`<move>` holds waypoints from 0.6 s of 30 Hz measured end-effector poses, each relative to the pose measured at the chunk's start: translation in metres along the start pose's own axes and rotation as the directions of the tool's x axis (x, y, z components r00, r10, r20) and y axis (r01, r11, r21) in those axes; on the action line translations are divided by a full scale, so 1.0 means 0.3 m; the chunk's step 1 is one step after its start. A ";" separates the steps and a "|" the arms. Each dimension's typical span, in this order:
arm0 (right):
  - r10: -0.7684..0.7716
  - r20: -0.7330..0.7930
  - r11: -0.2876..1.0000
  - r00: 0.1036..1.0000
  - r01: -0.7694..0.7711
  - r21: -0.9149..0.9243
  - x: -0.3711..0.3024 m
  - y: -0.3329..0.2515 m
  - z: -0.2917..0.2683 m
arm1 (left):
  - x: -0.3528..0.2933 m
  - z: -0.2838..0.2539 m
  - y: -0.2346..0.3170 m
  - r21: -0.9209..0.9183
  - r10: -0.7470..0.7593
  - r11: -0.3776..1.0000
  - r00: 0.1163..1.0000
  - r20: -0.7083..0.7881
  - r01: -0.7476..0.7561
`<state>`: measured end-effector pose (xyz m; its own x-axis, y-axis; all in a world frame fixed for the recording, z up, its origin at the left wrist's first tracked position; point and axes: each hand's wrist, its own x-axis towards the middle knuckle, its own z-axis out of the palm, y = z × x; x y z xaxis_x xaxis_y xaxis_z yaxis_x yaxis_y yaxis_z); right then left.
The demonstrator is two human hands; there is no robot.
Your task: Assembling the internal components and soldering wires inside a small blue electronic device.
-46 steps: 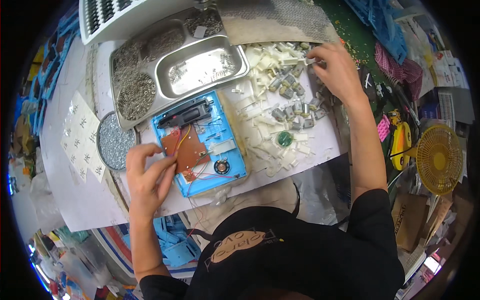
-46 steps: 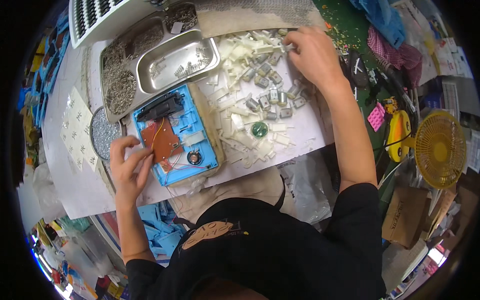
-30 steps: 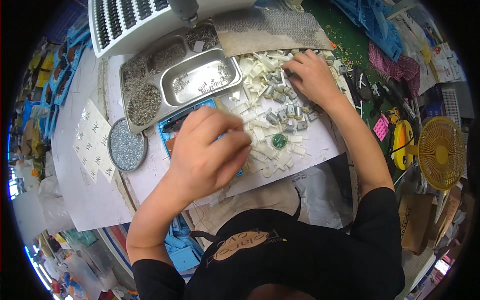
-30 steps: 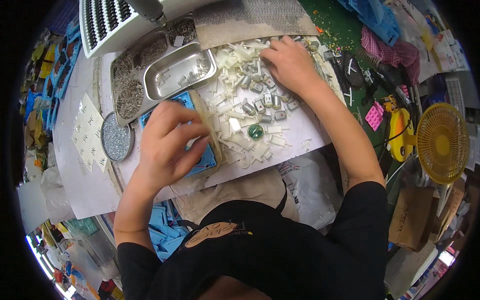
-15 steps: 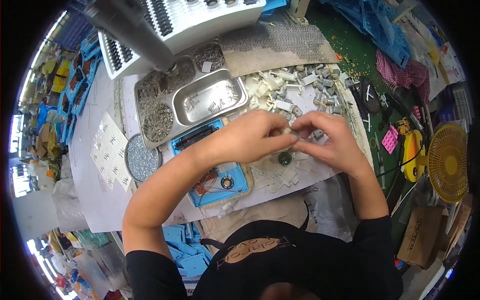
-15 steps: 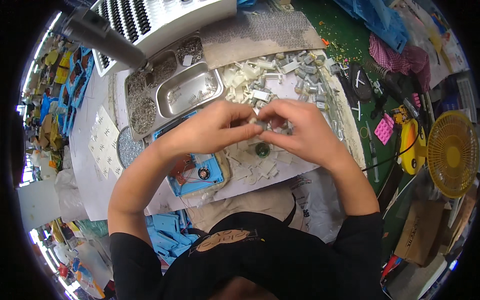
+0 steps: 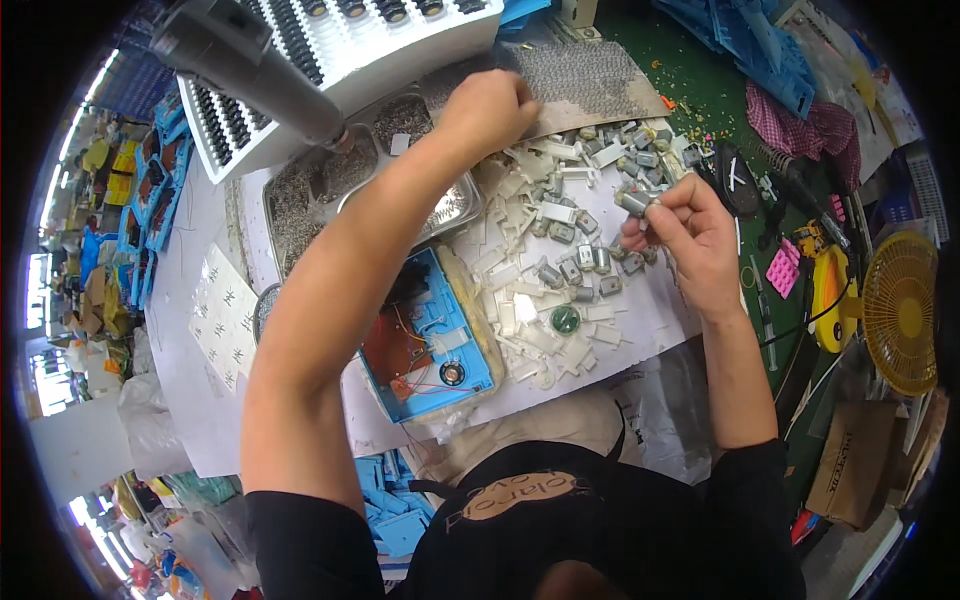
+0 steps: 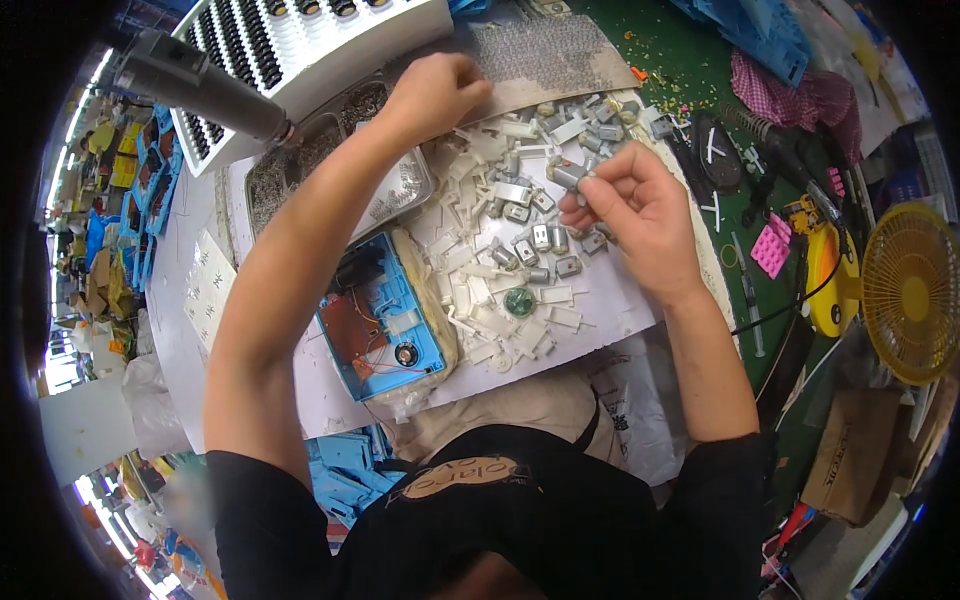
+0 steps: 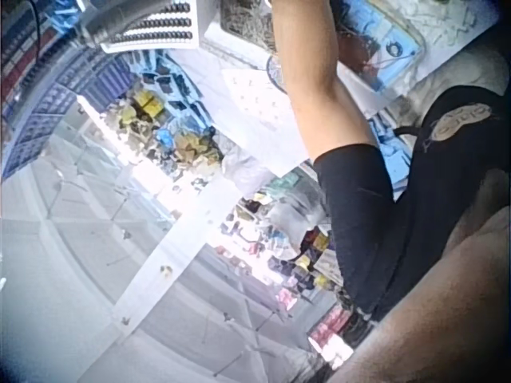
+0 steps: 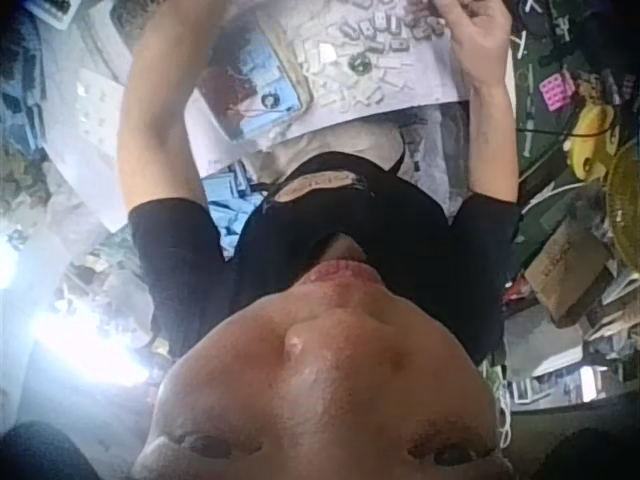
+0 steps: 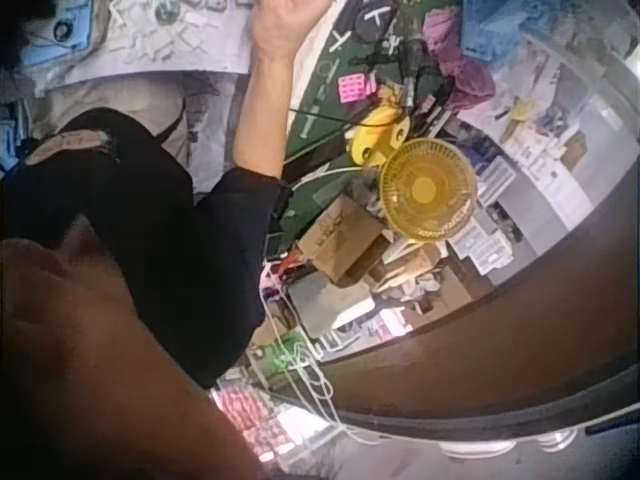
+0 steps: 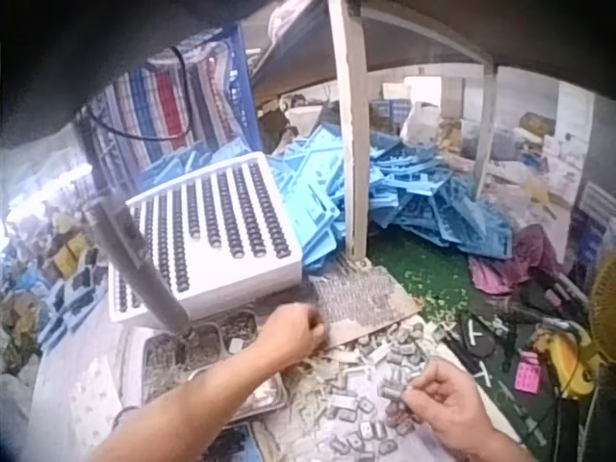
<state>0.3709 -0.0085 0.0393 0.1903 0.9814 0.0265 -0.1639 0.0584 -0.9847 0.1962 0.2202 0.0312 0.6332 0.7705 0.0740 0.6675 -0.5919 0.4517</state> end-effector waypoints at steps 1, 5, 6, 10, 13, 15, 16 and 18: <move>0.039 0.013 0.999 0.999 -0.039 0.005 0.002 0.015 -0.022 | 0.016 0.020 -0.005 0.029 -0.020 0.999 0.999 -0.040 0.021; 0.090 0.019 0.994 0.996 -0.091 0.057 -0.047 0.057 -0.083 | 0.057 0.091 0.004 0.117 -0.080 0.988 0.987 -0.143 0.097; 0.115 0.013 0.990 0.993 -0.116 0.076 -0.068 0.045 -0.080 | 0.058 0.096 0.014 0.137 -0.092 0.984 0.986 -0.142 0.112; 0.170 0.073 0.983 0.983 -0.174 0.052 -0.099 0.025 -0.102 | 0.082 0.102 0.029 0.179 -0.109 0.975 0.986 -0.123 0.130; 0.190 0.070 0.982 0.979 -0.188 -0.035 -0.096 -0.007 -0.065 | 0.085 0.113 0.016 0.305 -0.013 0.952 0.997 -0.076 0.035; 0.183 0.115 0.970 0.976 -0.160 -0.183 -0.090 0.001 -0.046 | 0.042 0.122 0.003 0.408 0.281 0.896 0.936 -0.213 -0.176; 0.157 0.153 0.953 0.976 -0.110 -0.283 -0.090 0.021 -0.043 | 0.033 0.122 0.011 0.435 0.330 0.876 0.915 -0.231 -0.207; 0.141 0.247 0.846 0.959 0.012 -0.533 -0.084 0.044 -0.026 | -0.024 0.078 0.055 0.458 0.393 0.858 0.870 -0.296 -0.232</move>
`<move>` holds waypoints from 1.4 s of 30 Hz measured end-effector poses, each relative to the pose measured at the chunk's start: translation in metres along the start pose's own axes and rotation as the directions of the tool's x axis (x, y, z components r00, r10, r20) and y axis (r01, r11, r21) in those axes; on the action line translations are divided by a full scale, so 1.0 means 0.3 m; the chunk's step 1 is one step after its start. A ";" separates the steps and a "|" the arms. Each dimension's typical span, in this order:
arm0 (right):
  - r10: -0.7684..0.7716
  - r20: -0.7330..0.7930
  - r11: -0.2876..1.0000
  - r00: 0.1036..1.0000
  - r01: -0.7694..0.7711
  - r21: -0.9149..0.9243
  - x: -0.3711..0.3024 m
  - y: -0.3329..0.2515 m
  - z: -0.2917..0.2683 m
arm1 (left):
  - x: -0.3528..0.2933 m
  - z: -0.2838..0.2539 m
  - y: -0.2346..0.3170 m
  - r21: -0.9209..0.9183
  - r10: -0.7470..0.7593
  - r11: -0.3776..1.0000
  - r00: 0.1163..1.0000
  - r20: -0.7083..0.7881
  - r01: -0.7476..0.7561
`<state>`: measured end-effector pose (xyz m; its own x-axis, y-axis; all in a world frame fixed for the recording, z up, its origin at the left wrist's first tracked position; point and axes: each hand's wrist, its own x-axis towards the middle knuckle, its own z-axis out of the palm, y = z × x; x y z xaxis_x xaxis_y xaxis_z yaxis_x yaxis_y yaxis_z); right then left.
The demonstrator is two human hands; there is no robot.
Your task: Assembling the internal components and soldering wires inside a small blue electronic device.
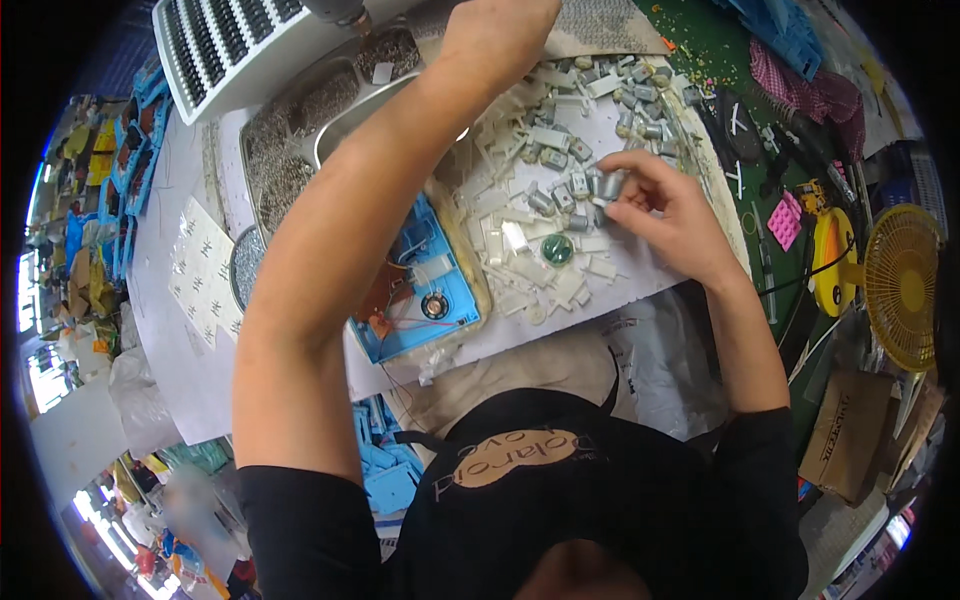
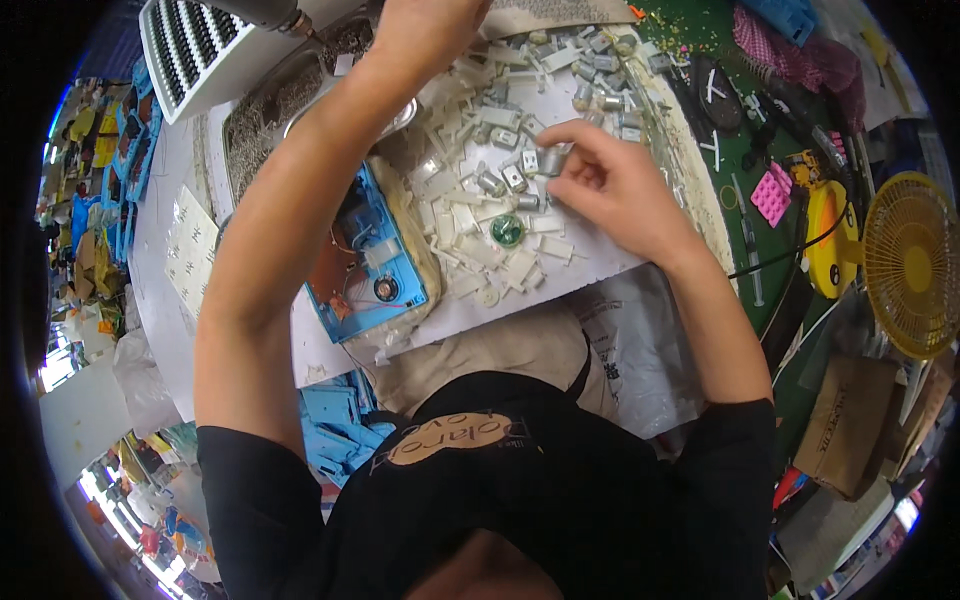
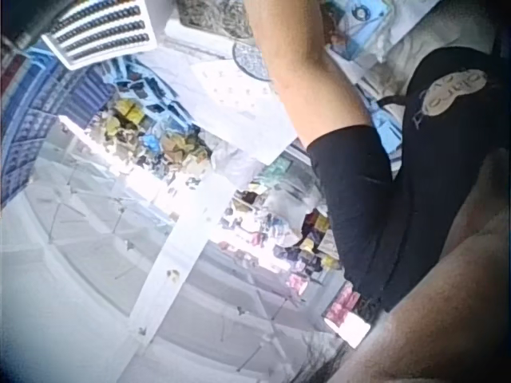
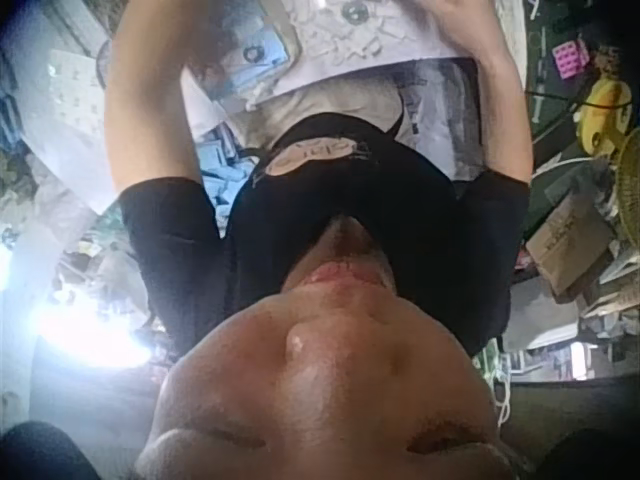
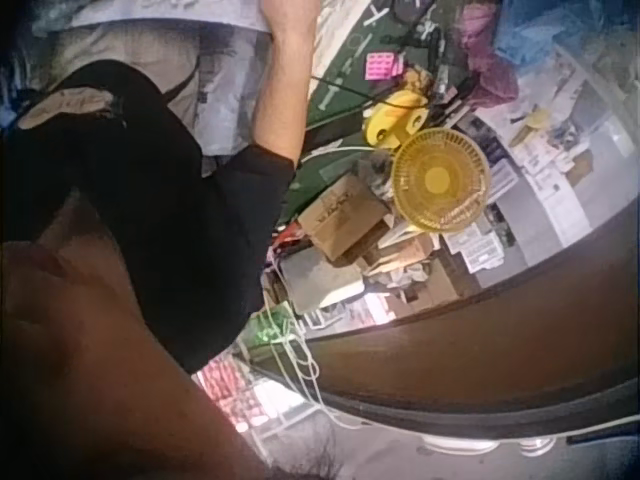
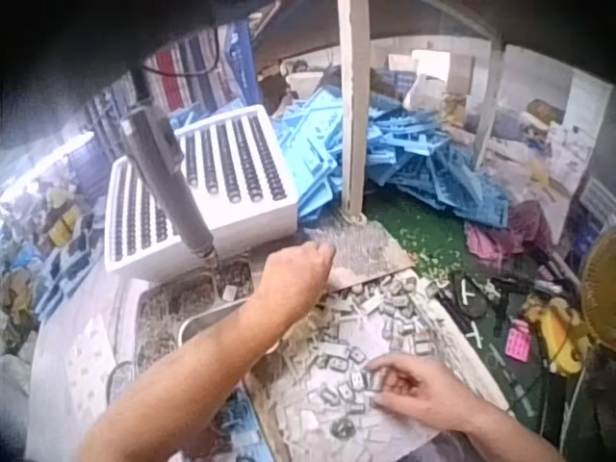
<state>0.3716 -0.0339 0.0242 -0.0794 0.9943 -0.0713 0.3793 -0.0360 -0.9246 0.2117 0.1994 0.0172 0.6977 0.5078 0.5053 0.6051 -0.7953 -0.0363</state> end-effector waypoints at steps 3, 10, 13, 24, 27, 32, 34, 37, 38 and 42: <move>-0.053 0.206 0.981 0.977 0.090 -0.173 0.019 -0.049 0.051 | -0.094 -0.276 0.059 -0.338 -0.015 0.941 0.989 -0.149 -0.036; -0.221 0.356 0.862 0.908 0.353 -0.364 0.027 -0.015 0.107 | -0.552 -0.618 0.196 -0.765 -0.286 0.551 0.937 0.203 0.334; -0.246 0.388 0.843 0.888 0.394 -0.367 0.039 -0.013 0.118 | -0.718 -0.627 0.264 -0.804 -0.437 0.296 0.822 0.366 0.516; 0.107 0.411 0.936 0.905 0.047 -0.348 0.044 -0.111 0.090 | -0.851 -0.569 0.394 -0.821 -0.578 0.118 0.711 0.401 0.559; 0.019 0.265 0.964 0.964 -0.088 0.251 -0.025 -0.178 0.185 | -0.839 -0.549 0.410 -0.823 -0.615 0.001 0.649 0.448 0.569; 0.056 0.474 0.763 0.878 -0.344 0.547 -0.051 -0.193 0.317 | -0.846 -0.545 0.400 -0.836 -0.609 -0.021 0.656 0.446 0.548; 0.074 0.521 0.755 0.851 -0.389 0.528 -0.039 -0.190 0.331 | -0.851 -0.548 0.397 -0.847 -0.624 -0.020 0.655 0.426 0.531; 0.090 0.549 0.771 0.831 -0.407 0.490 -0.023 -0.192 0.336 | -0.862 -0.545 0.392 -0.844 -0.613 -0.014 0.662 0.431 0.536; 0.094 0.552 0.780 0.829 -0.406 0.476 -0.021 -0.194 0.336 | -0.863 -0.546 0.391 -0.844 -0.611 -0.028 0.658 0.439 0.536; -0.007 0.396 0.949 0.918 -0.118 0.291 -0.046 -0.192 0.351 | -0.867 -0.537 0.403 -0.873 -0.640 -0.110 0.638 0.427 0.475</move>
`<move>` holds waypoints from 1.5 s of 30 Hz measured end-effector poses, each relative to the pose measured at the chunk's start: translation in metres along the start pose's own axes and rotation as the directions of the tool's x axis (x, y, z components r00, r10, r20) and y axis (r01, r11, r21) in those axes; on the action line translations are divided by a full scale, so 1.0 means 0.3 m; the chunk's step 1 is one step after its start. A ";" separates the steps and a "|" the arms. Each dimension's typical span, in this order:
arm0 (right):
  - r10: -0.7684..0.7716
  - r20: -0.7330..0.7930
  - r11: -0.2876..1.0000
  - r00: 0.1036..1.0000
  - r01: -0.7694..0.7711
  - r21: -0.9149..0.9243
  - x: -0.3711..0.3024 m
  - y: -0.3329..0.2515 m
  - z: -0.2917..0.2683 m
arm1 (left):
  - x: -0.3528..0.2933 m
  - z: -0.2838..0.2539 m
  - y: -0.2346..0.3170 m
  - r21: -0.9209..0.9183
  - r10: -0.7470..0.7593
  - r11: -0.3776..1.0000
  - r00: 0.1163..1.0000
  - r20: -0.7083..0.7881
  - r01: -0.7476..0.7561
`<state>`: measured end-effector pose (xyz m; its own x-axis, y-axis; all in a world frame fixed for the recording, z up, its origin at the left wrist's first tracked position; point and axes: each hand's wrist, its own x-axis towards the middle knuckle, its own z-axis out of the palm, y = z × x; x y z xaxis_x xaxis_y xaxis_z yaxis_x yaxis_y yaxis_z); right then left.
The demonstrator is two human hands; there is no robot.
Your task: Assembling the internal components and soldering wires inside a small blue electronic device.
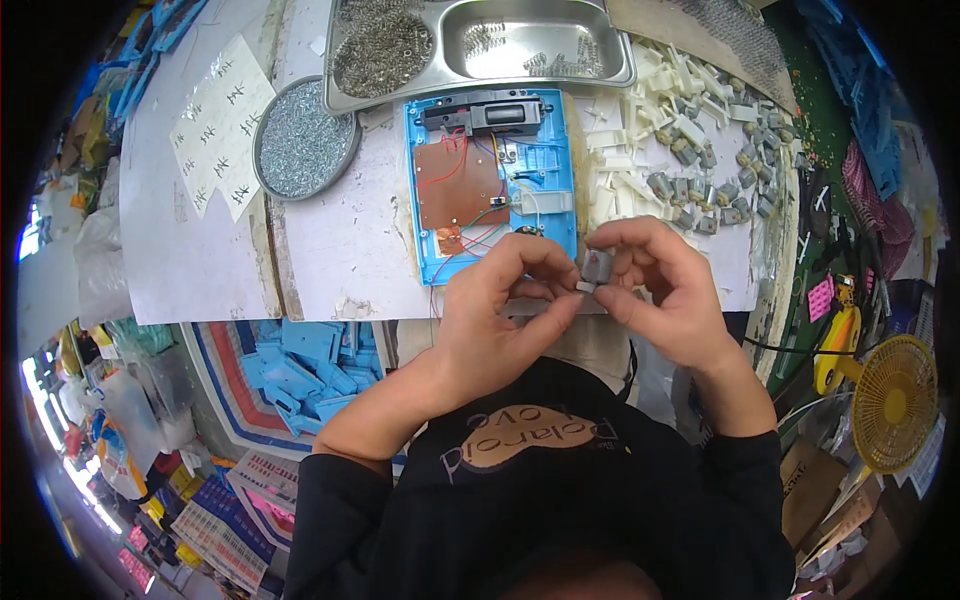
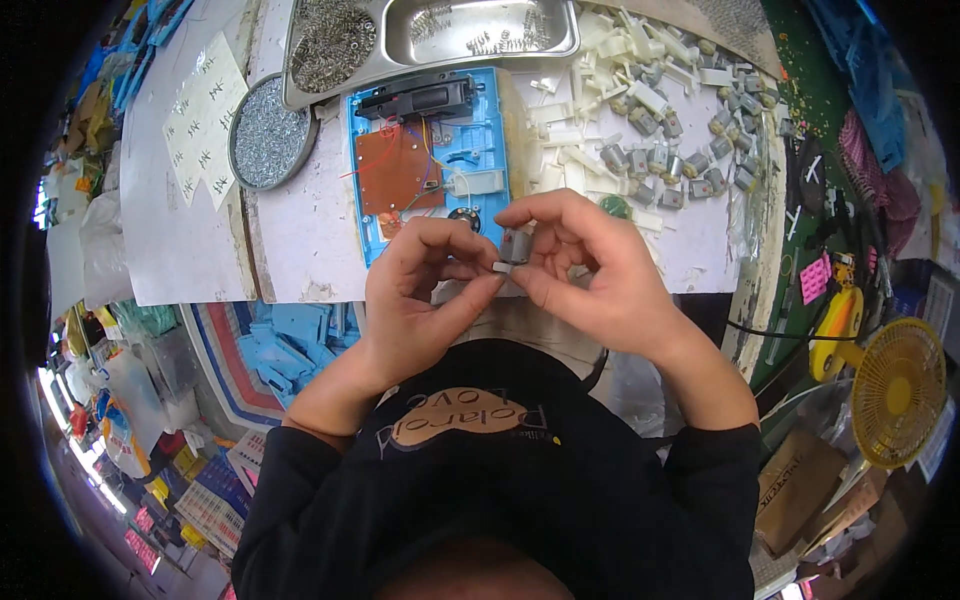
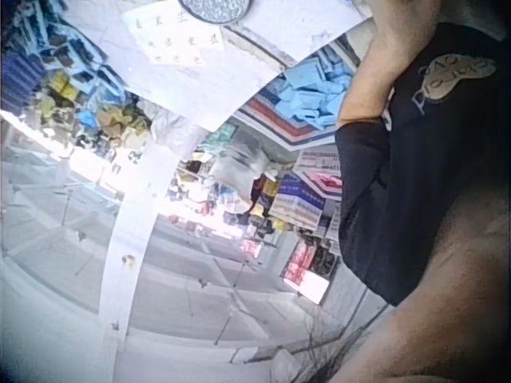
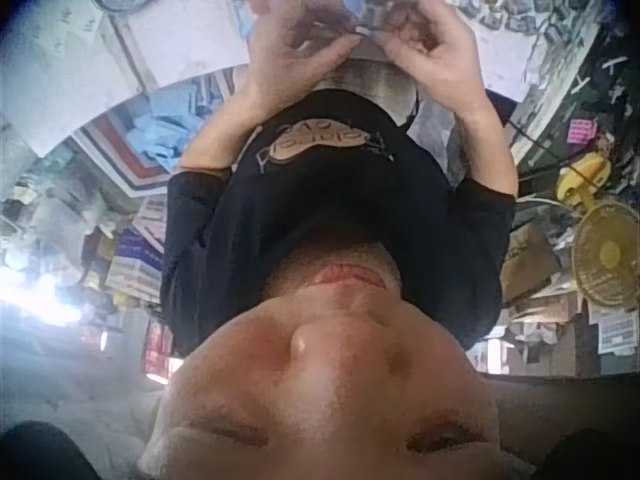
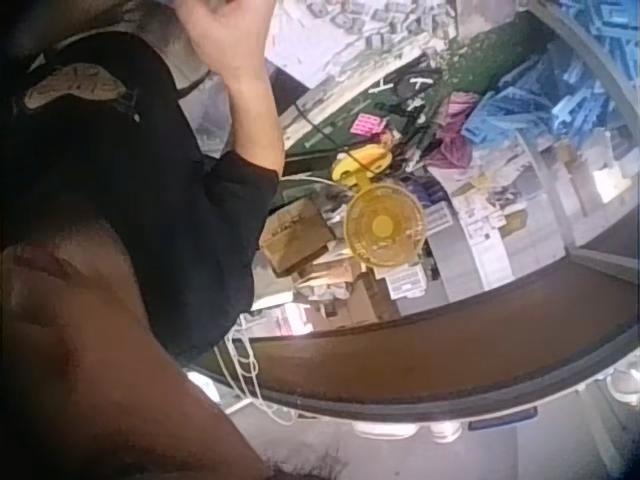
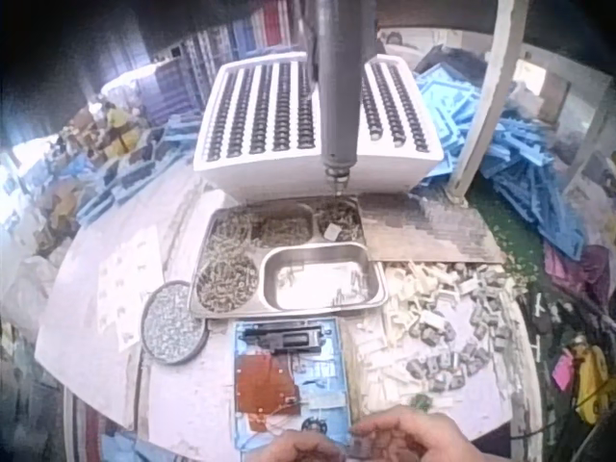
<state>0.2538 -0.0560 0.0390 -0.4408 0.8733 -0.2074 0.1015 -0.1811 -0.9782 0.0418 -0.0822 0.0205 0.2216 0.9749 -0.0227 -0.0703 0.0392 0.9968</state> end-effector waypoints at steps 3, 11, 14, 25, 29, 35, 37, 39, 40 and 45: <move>-0.345 -0.005 0.851 0.938 0.311 -0.424 0.008 -0.003 0.019 | -0.002 -0.017 -0.016 0.172 0.136 0.976 0.991 0.006 -0.134; -0.606 0.130 0.618 0.785 0.568 -0.543 0.038 -0.039 -0.001 | 0.023 -0.045 -0.010 0.404 0.489 0.780 0.869 0.082 -0.477; -0.622 0.143 0.613 0.770 0.593 -0.522 0.036 -0.031 0.006 | 0.020 -0.055 -0.012 0.318 0.430 0.845 0.900 0.073 -0.430; -0.677 0.225 0.503 0.701 0.664 -0.553 0.043 -0.025 0.005 | 0.005 -0.064 -0.004 0.367 0.419 0.840 0.908 0.033 -0.401; -0.689 0.198 0.507 0.698 0.658 -0.556 0.051 -0.013 0.003 | -0.010 -0.085 0.009 0.374 0.383 0.855 0.924 0.006 -0.358; -0.669 0.117 0.551 0.734 0.596 -0.584 0.061 -0.006 -0.038 | 0.085 -0.285 0.016 0.746 0.586 0.596 0.796 -0.151 -0.297; -0.698 0.040 0.544 0.715 0.566 -0.619 0.065 0.008 -0.072 | 0.153 -0.360 0.039 0.848 0.519 0.499 0.845 -0.129 -0.177; -0.710 -0.005 0.546 0.704 0.545 -0.637 0.084 0.015 -0.089 | 0.179 -0.365 0.065 0.863 0.406 0.491 0.907 -0.109 -0.116; -0.707 -0.015 0.550 0.707 0.536 -0.640 0.096 0.016 -0.095 | 0.190 -0.349 0.074 0.832 0.328 0.542 0.941 -0.085 -0.113; -0.696 -0.028 0.569 0.717 0.529 -0.630 0.137 0.026 -0.100 | 0.292 -0.273 0.062 0.799 0.286 0.388 0.884 0.370 -0.460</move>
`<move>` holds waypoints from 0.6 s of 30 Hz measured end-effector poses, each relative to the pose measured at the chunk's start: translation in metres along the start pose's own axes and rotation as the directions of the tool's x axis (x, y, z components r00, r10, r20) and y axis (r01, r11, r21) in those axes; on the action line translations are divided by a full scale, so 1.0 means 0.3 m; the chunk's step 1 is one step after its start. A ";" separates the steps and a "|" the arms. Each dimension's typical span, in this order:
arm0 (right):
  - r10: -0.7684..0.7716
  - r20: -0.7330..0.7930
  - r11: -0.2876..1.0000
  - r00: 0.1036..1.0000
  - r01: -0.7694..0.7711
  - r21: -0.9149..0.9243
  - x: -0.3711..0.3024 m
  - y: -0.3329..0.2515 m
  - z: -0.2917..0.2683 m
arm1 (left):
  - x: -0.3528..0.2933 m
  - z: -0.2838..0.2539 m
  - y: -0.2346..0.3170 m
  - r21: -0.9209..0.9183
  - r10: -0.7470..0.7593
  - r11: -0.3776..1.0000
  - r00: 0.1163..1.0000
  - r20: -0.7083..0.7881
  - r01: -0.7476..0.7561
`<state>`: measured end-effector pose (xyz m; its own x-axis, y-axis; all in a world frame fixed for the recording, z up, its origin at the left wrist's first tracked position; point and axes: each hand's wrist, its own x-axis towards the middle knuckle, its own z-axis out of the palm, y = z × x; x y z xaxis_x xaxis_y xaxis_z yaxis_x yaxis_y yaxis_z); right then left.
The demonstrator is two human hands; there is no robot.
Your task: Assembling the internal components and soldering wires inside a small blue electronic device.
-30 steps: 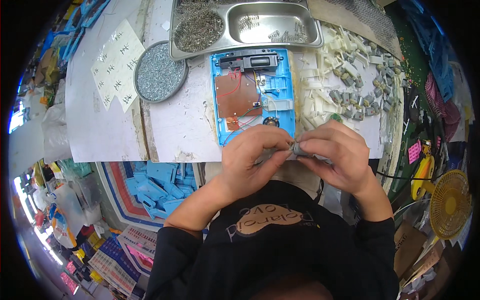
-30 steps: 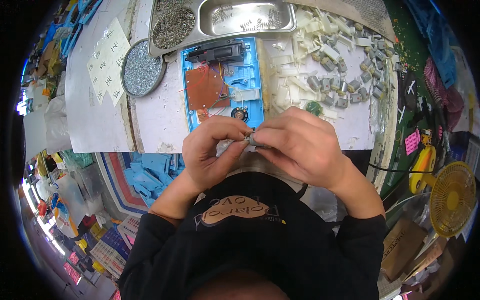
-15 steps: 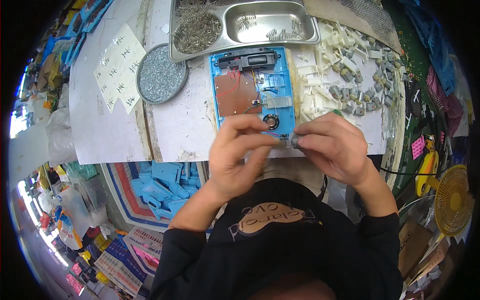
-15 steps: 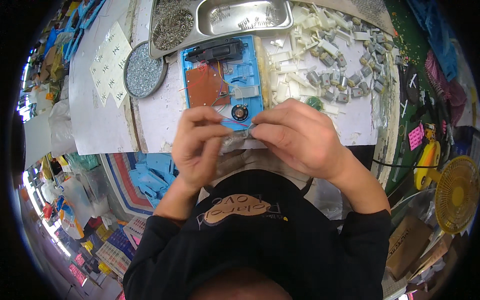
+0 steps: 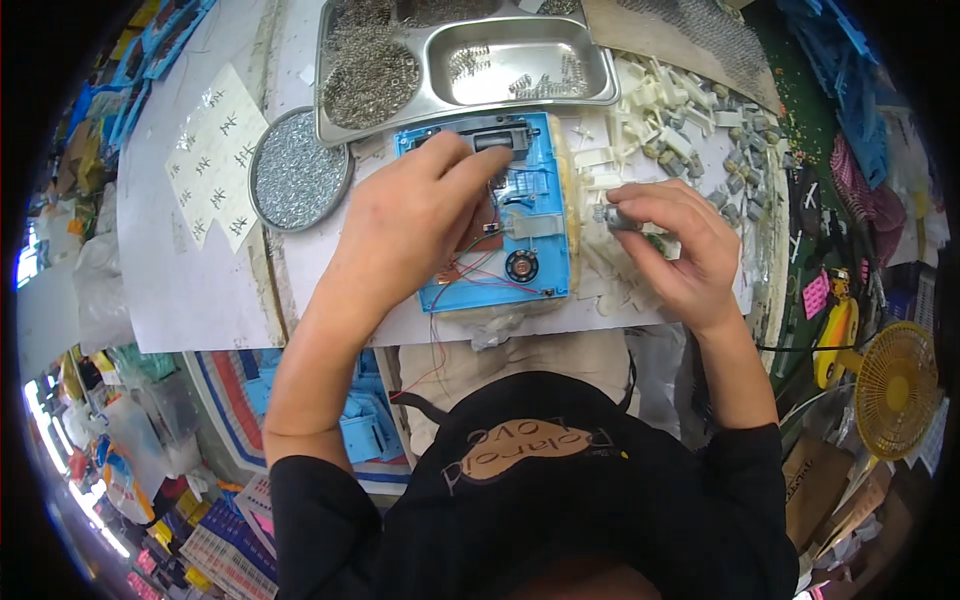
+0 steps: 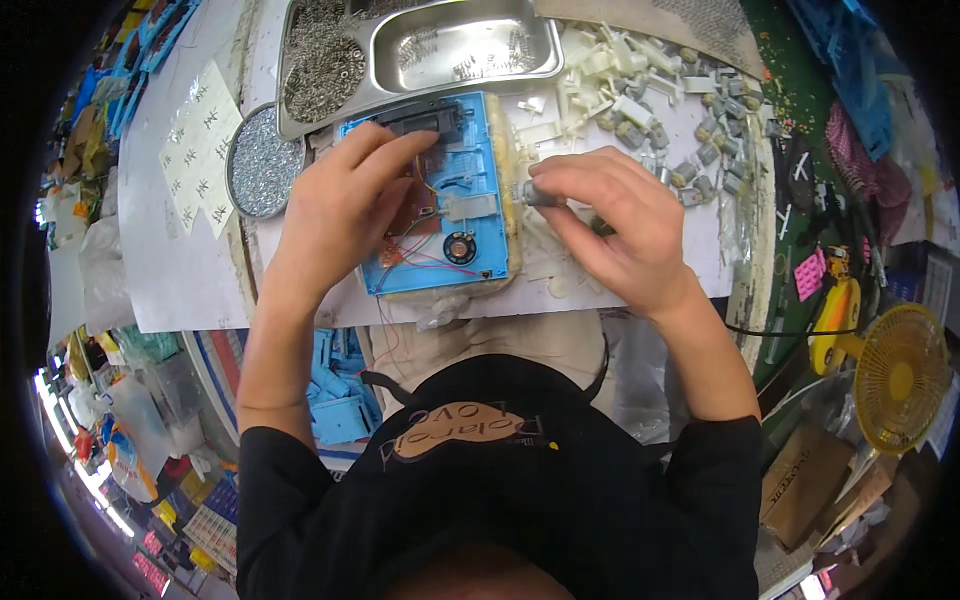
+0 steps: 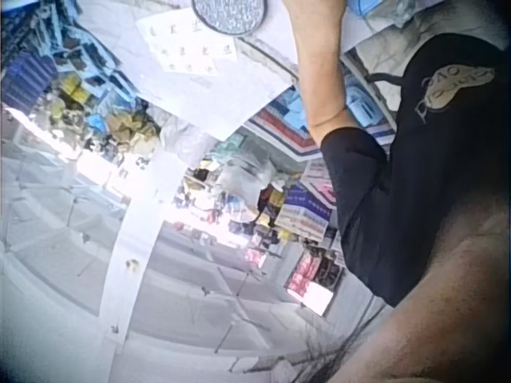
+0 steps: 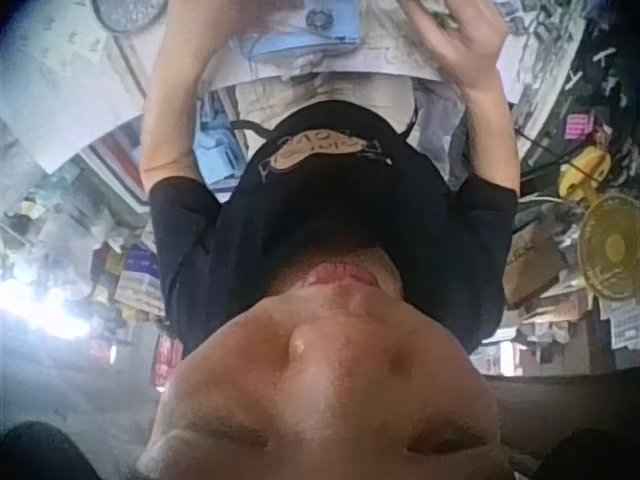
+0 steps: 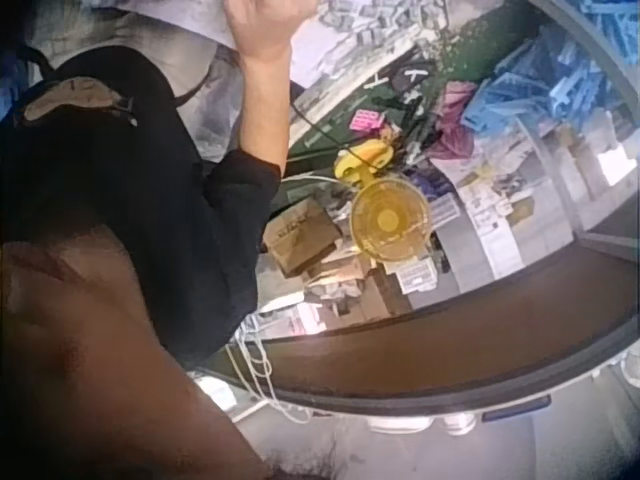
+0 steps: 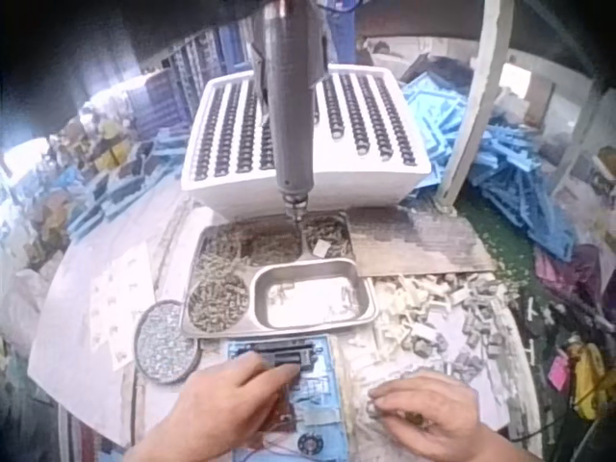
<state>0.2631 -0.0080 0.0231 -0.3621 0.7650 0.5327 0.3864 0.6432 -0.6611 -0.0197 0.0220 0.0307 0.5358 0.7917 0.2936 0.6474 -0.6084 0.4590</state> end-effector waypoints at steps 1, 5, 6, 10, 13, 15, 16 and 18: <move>0.019 0.000 1.000 1.000 -0.019 0.016 -0.004 0.001 -0.001 | 0.033 0.003 0.017 0.056 0.034 0.998 0.999 0.013 -0.035; 0.024 -0.010 0.999 1.000 -0.024 0.027 -0.012 0.002 -0.008 | 0.080 0.019 -0.009 0.134 0.196 0.971 0.980 0.032 -0.198; 0.027 -0.011 0.999 1.000 -0.027 0.019 -0.017 0.001 -0.008 | 0.079 0.024 -0.020 0.121 0.230 0.965 0.973 0.030 -0.232; 0.051 -0.031 0.998 0.998 -0.050 0.039 -0.033 0.008 0.007 | 0.046 0.022 -0.045 0.117 0.270 0.954 0.960 0.071 -0.277; 0.032 -0.023 0.999 0.999 -0.032 0.037 -0.031 0.016 0.012 | -0.008 0.024 -0.032 0.005 0.168 0.986 0.986 0.011 -0.168; 0.216 -0.011 0.974 0.976 -0.215 0.068 -0.041 0.014 0.014 | -0.046 0.056 -0.048 -0.102 0.140 0.984 0.987 -0.081 -0.147; 0.305 -0.003 0.949 0.952 -0.304 0.083 -0.046 0.014 0.021 | -0.061 0.061 -0.054 -0.155 0.122 0.978 0.985 -0.124 -0.140; 0.414 -0.059 0.899 0.908 -0.398 0.182 -0.023 0.046 0.069 | -0.065 0.078 -0.036 -0.181 0.103 0.974 0.980 -0.172 -0.134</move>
<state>0.2535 -0.0051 -0.0008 -0.1186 0.9632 0.2410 0.3371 0.2674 -0.9027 -0.0245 0.0119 0.0005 0.4987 0.7225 0.4788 0.4611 -0.6889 0.5592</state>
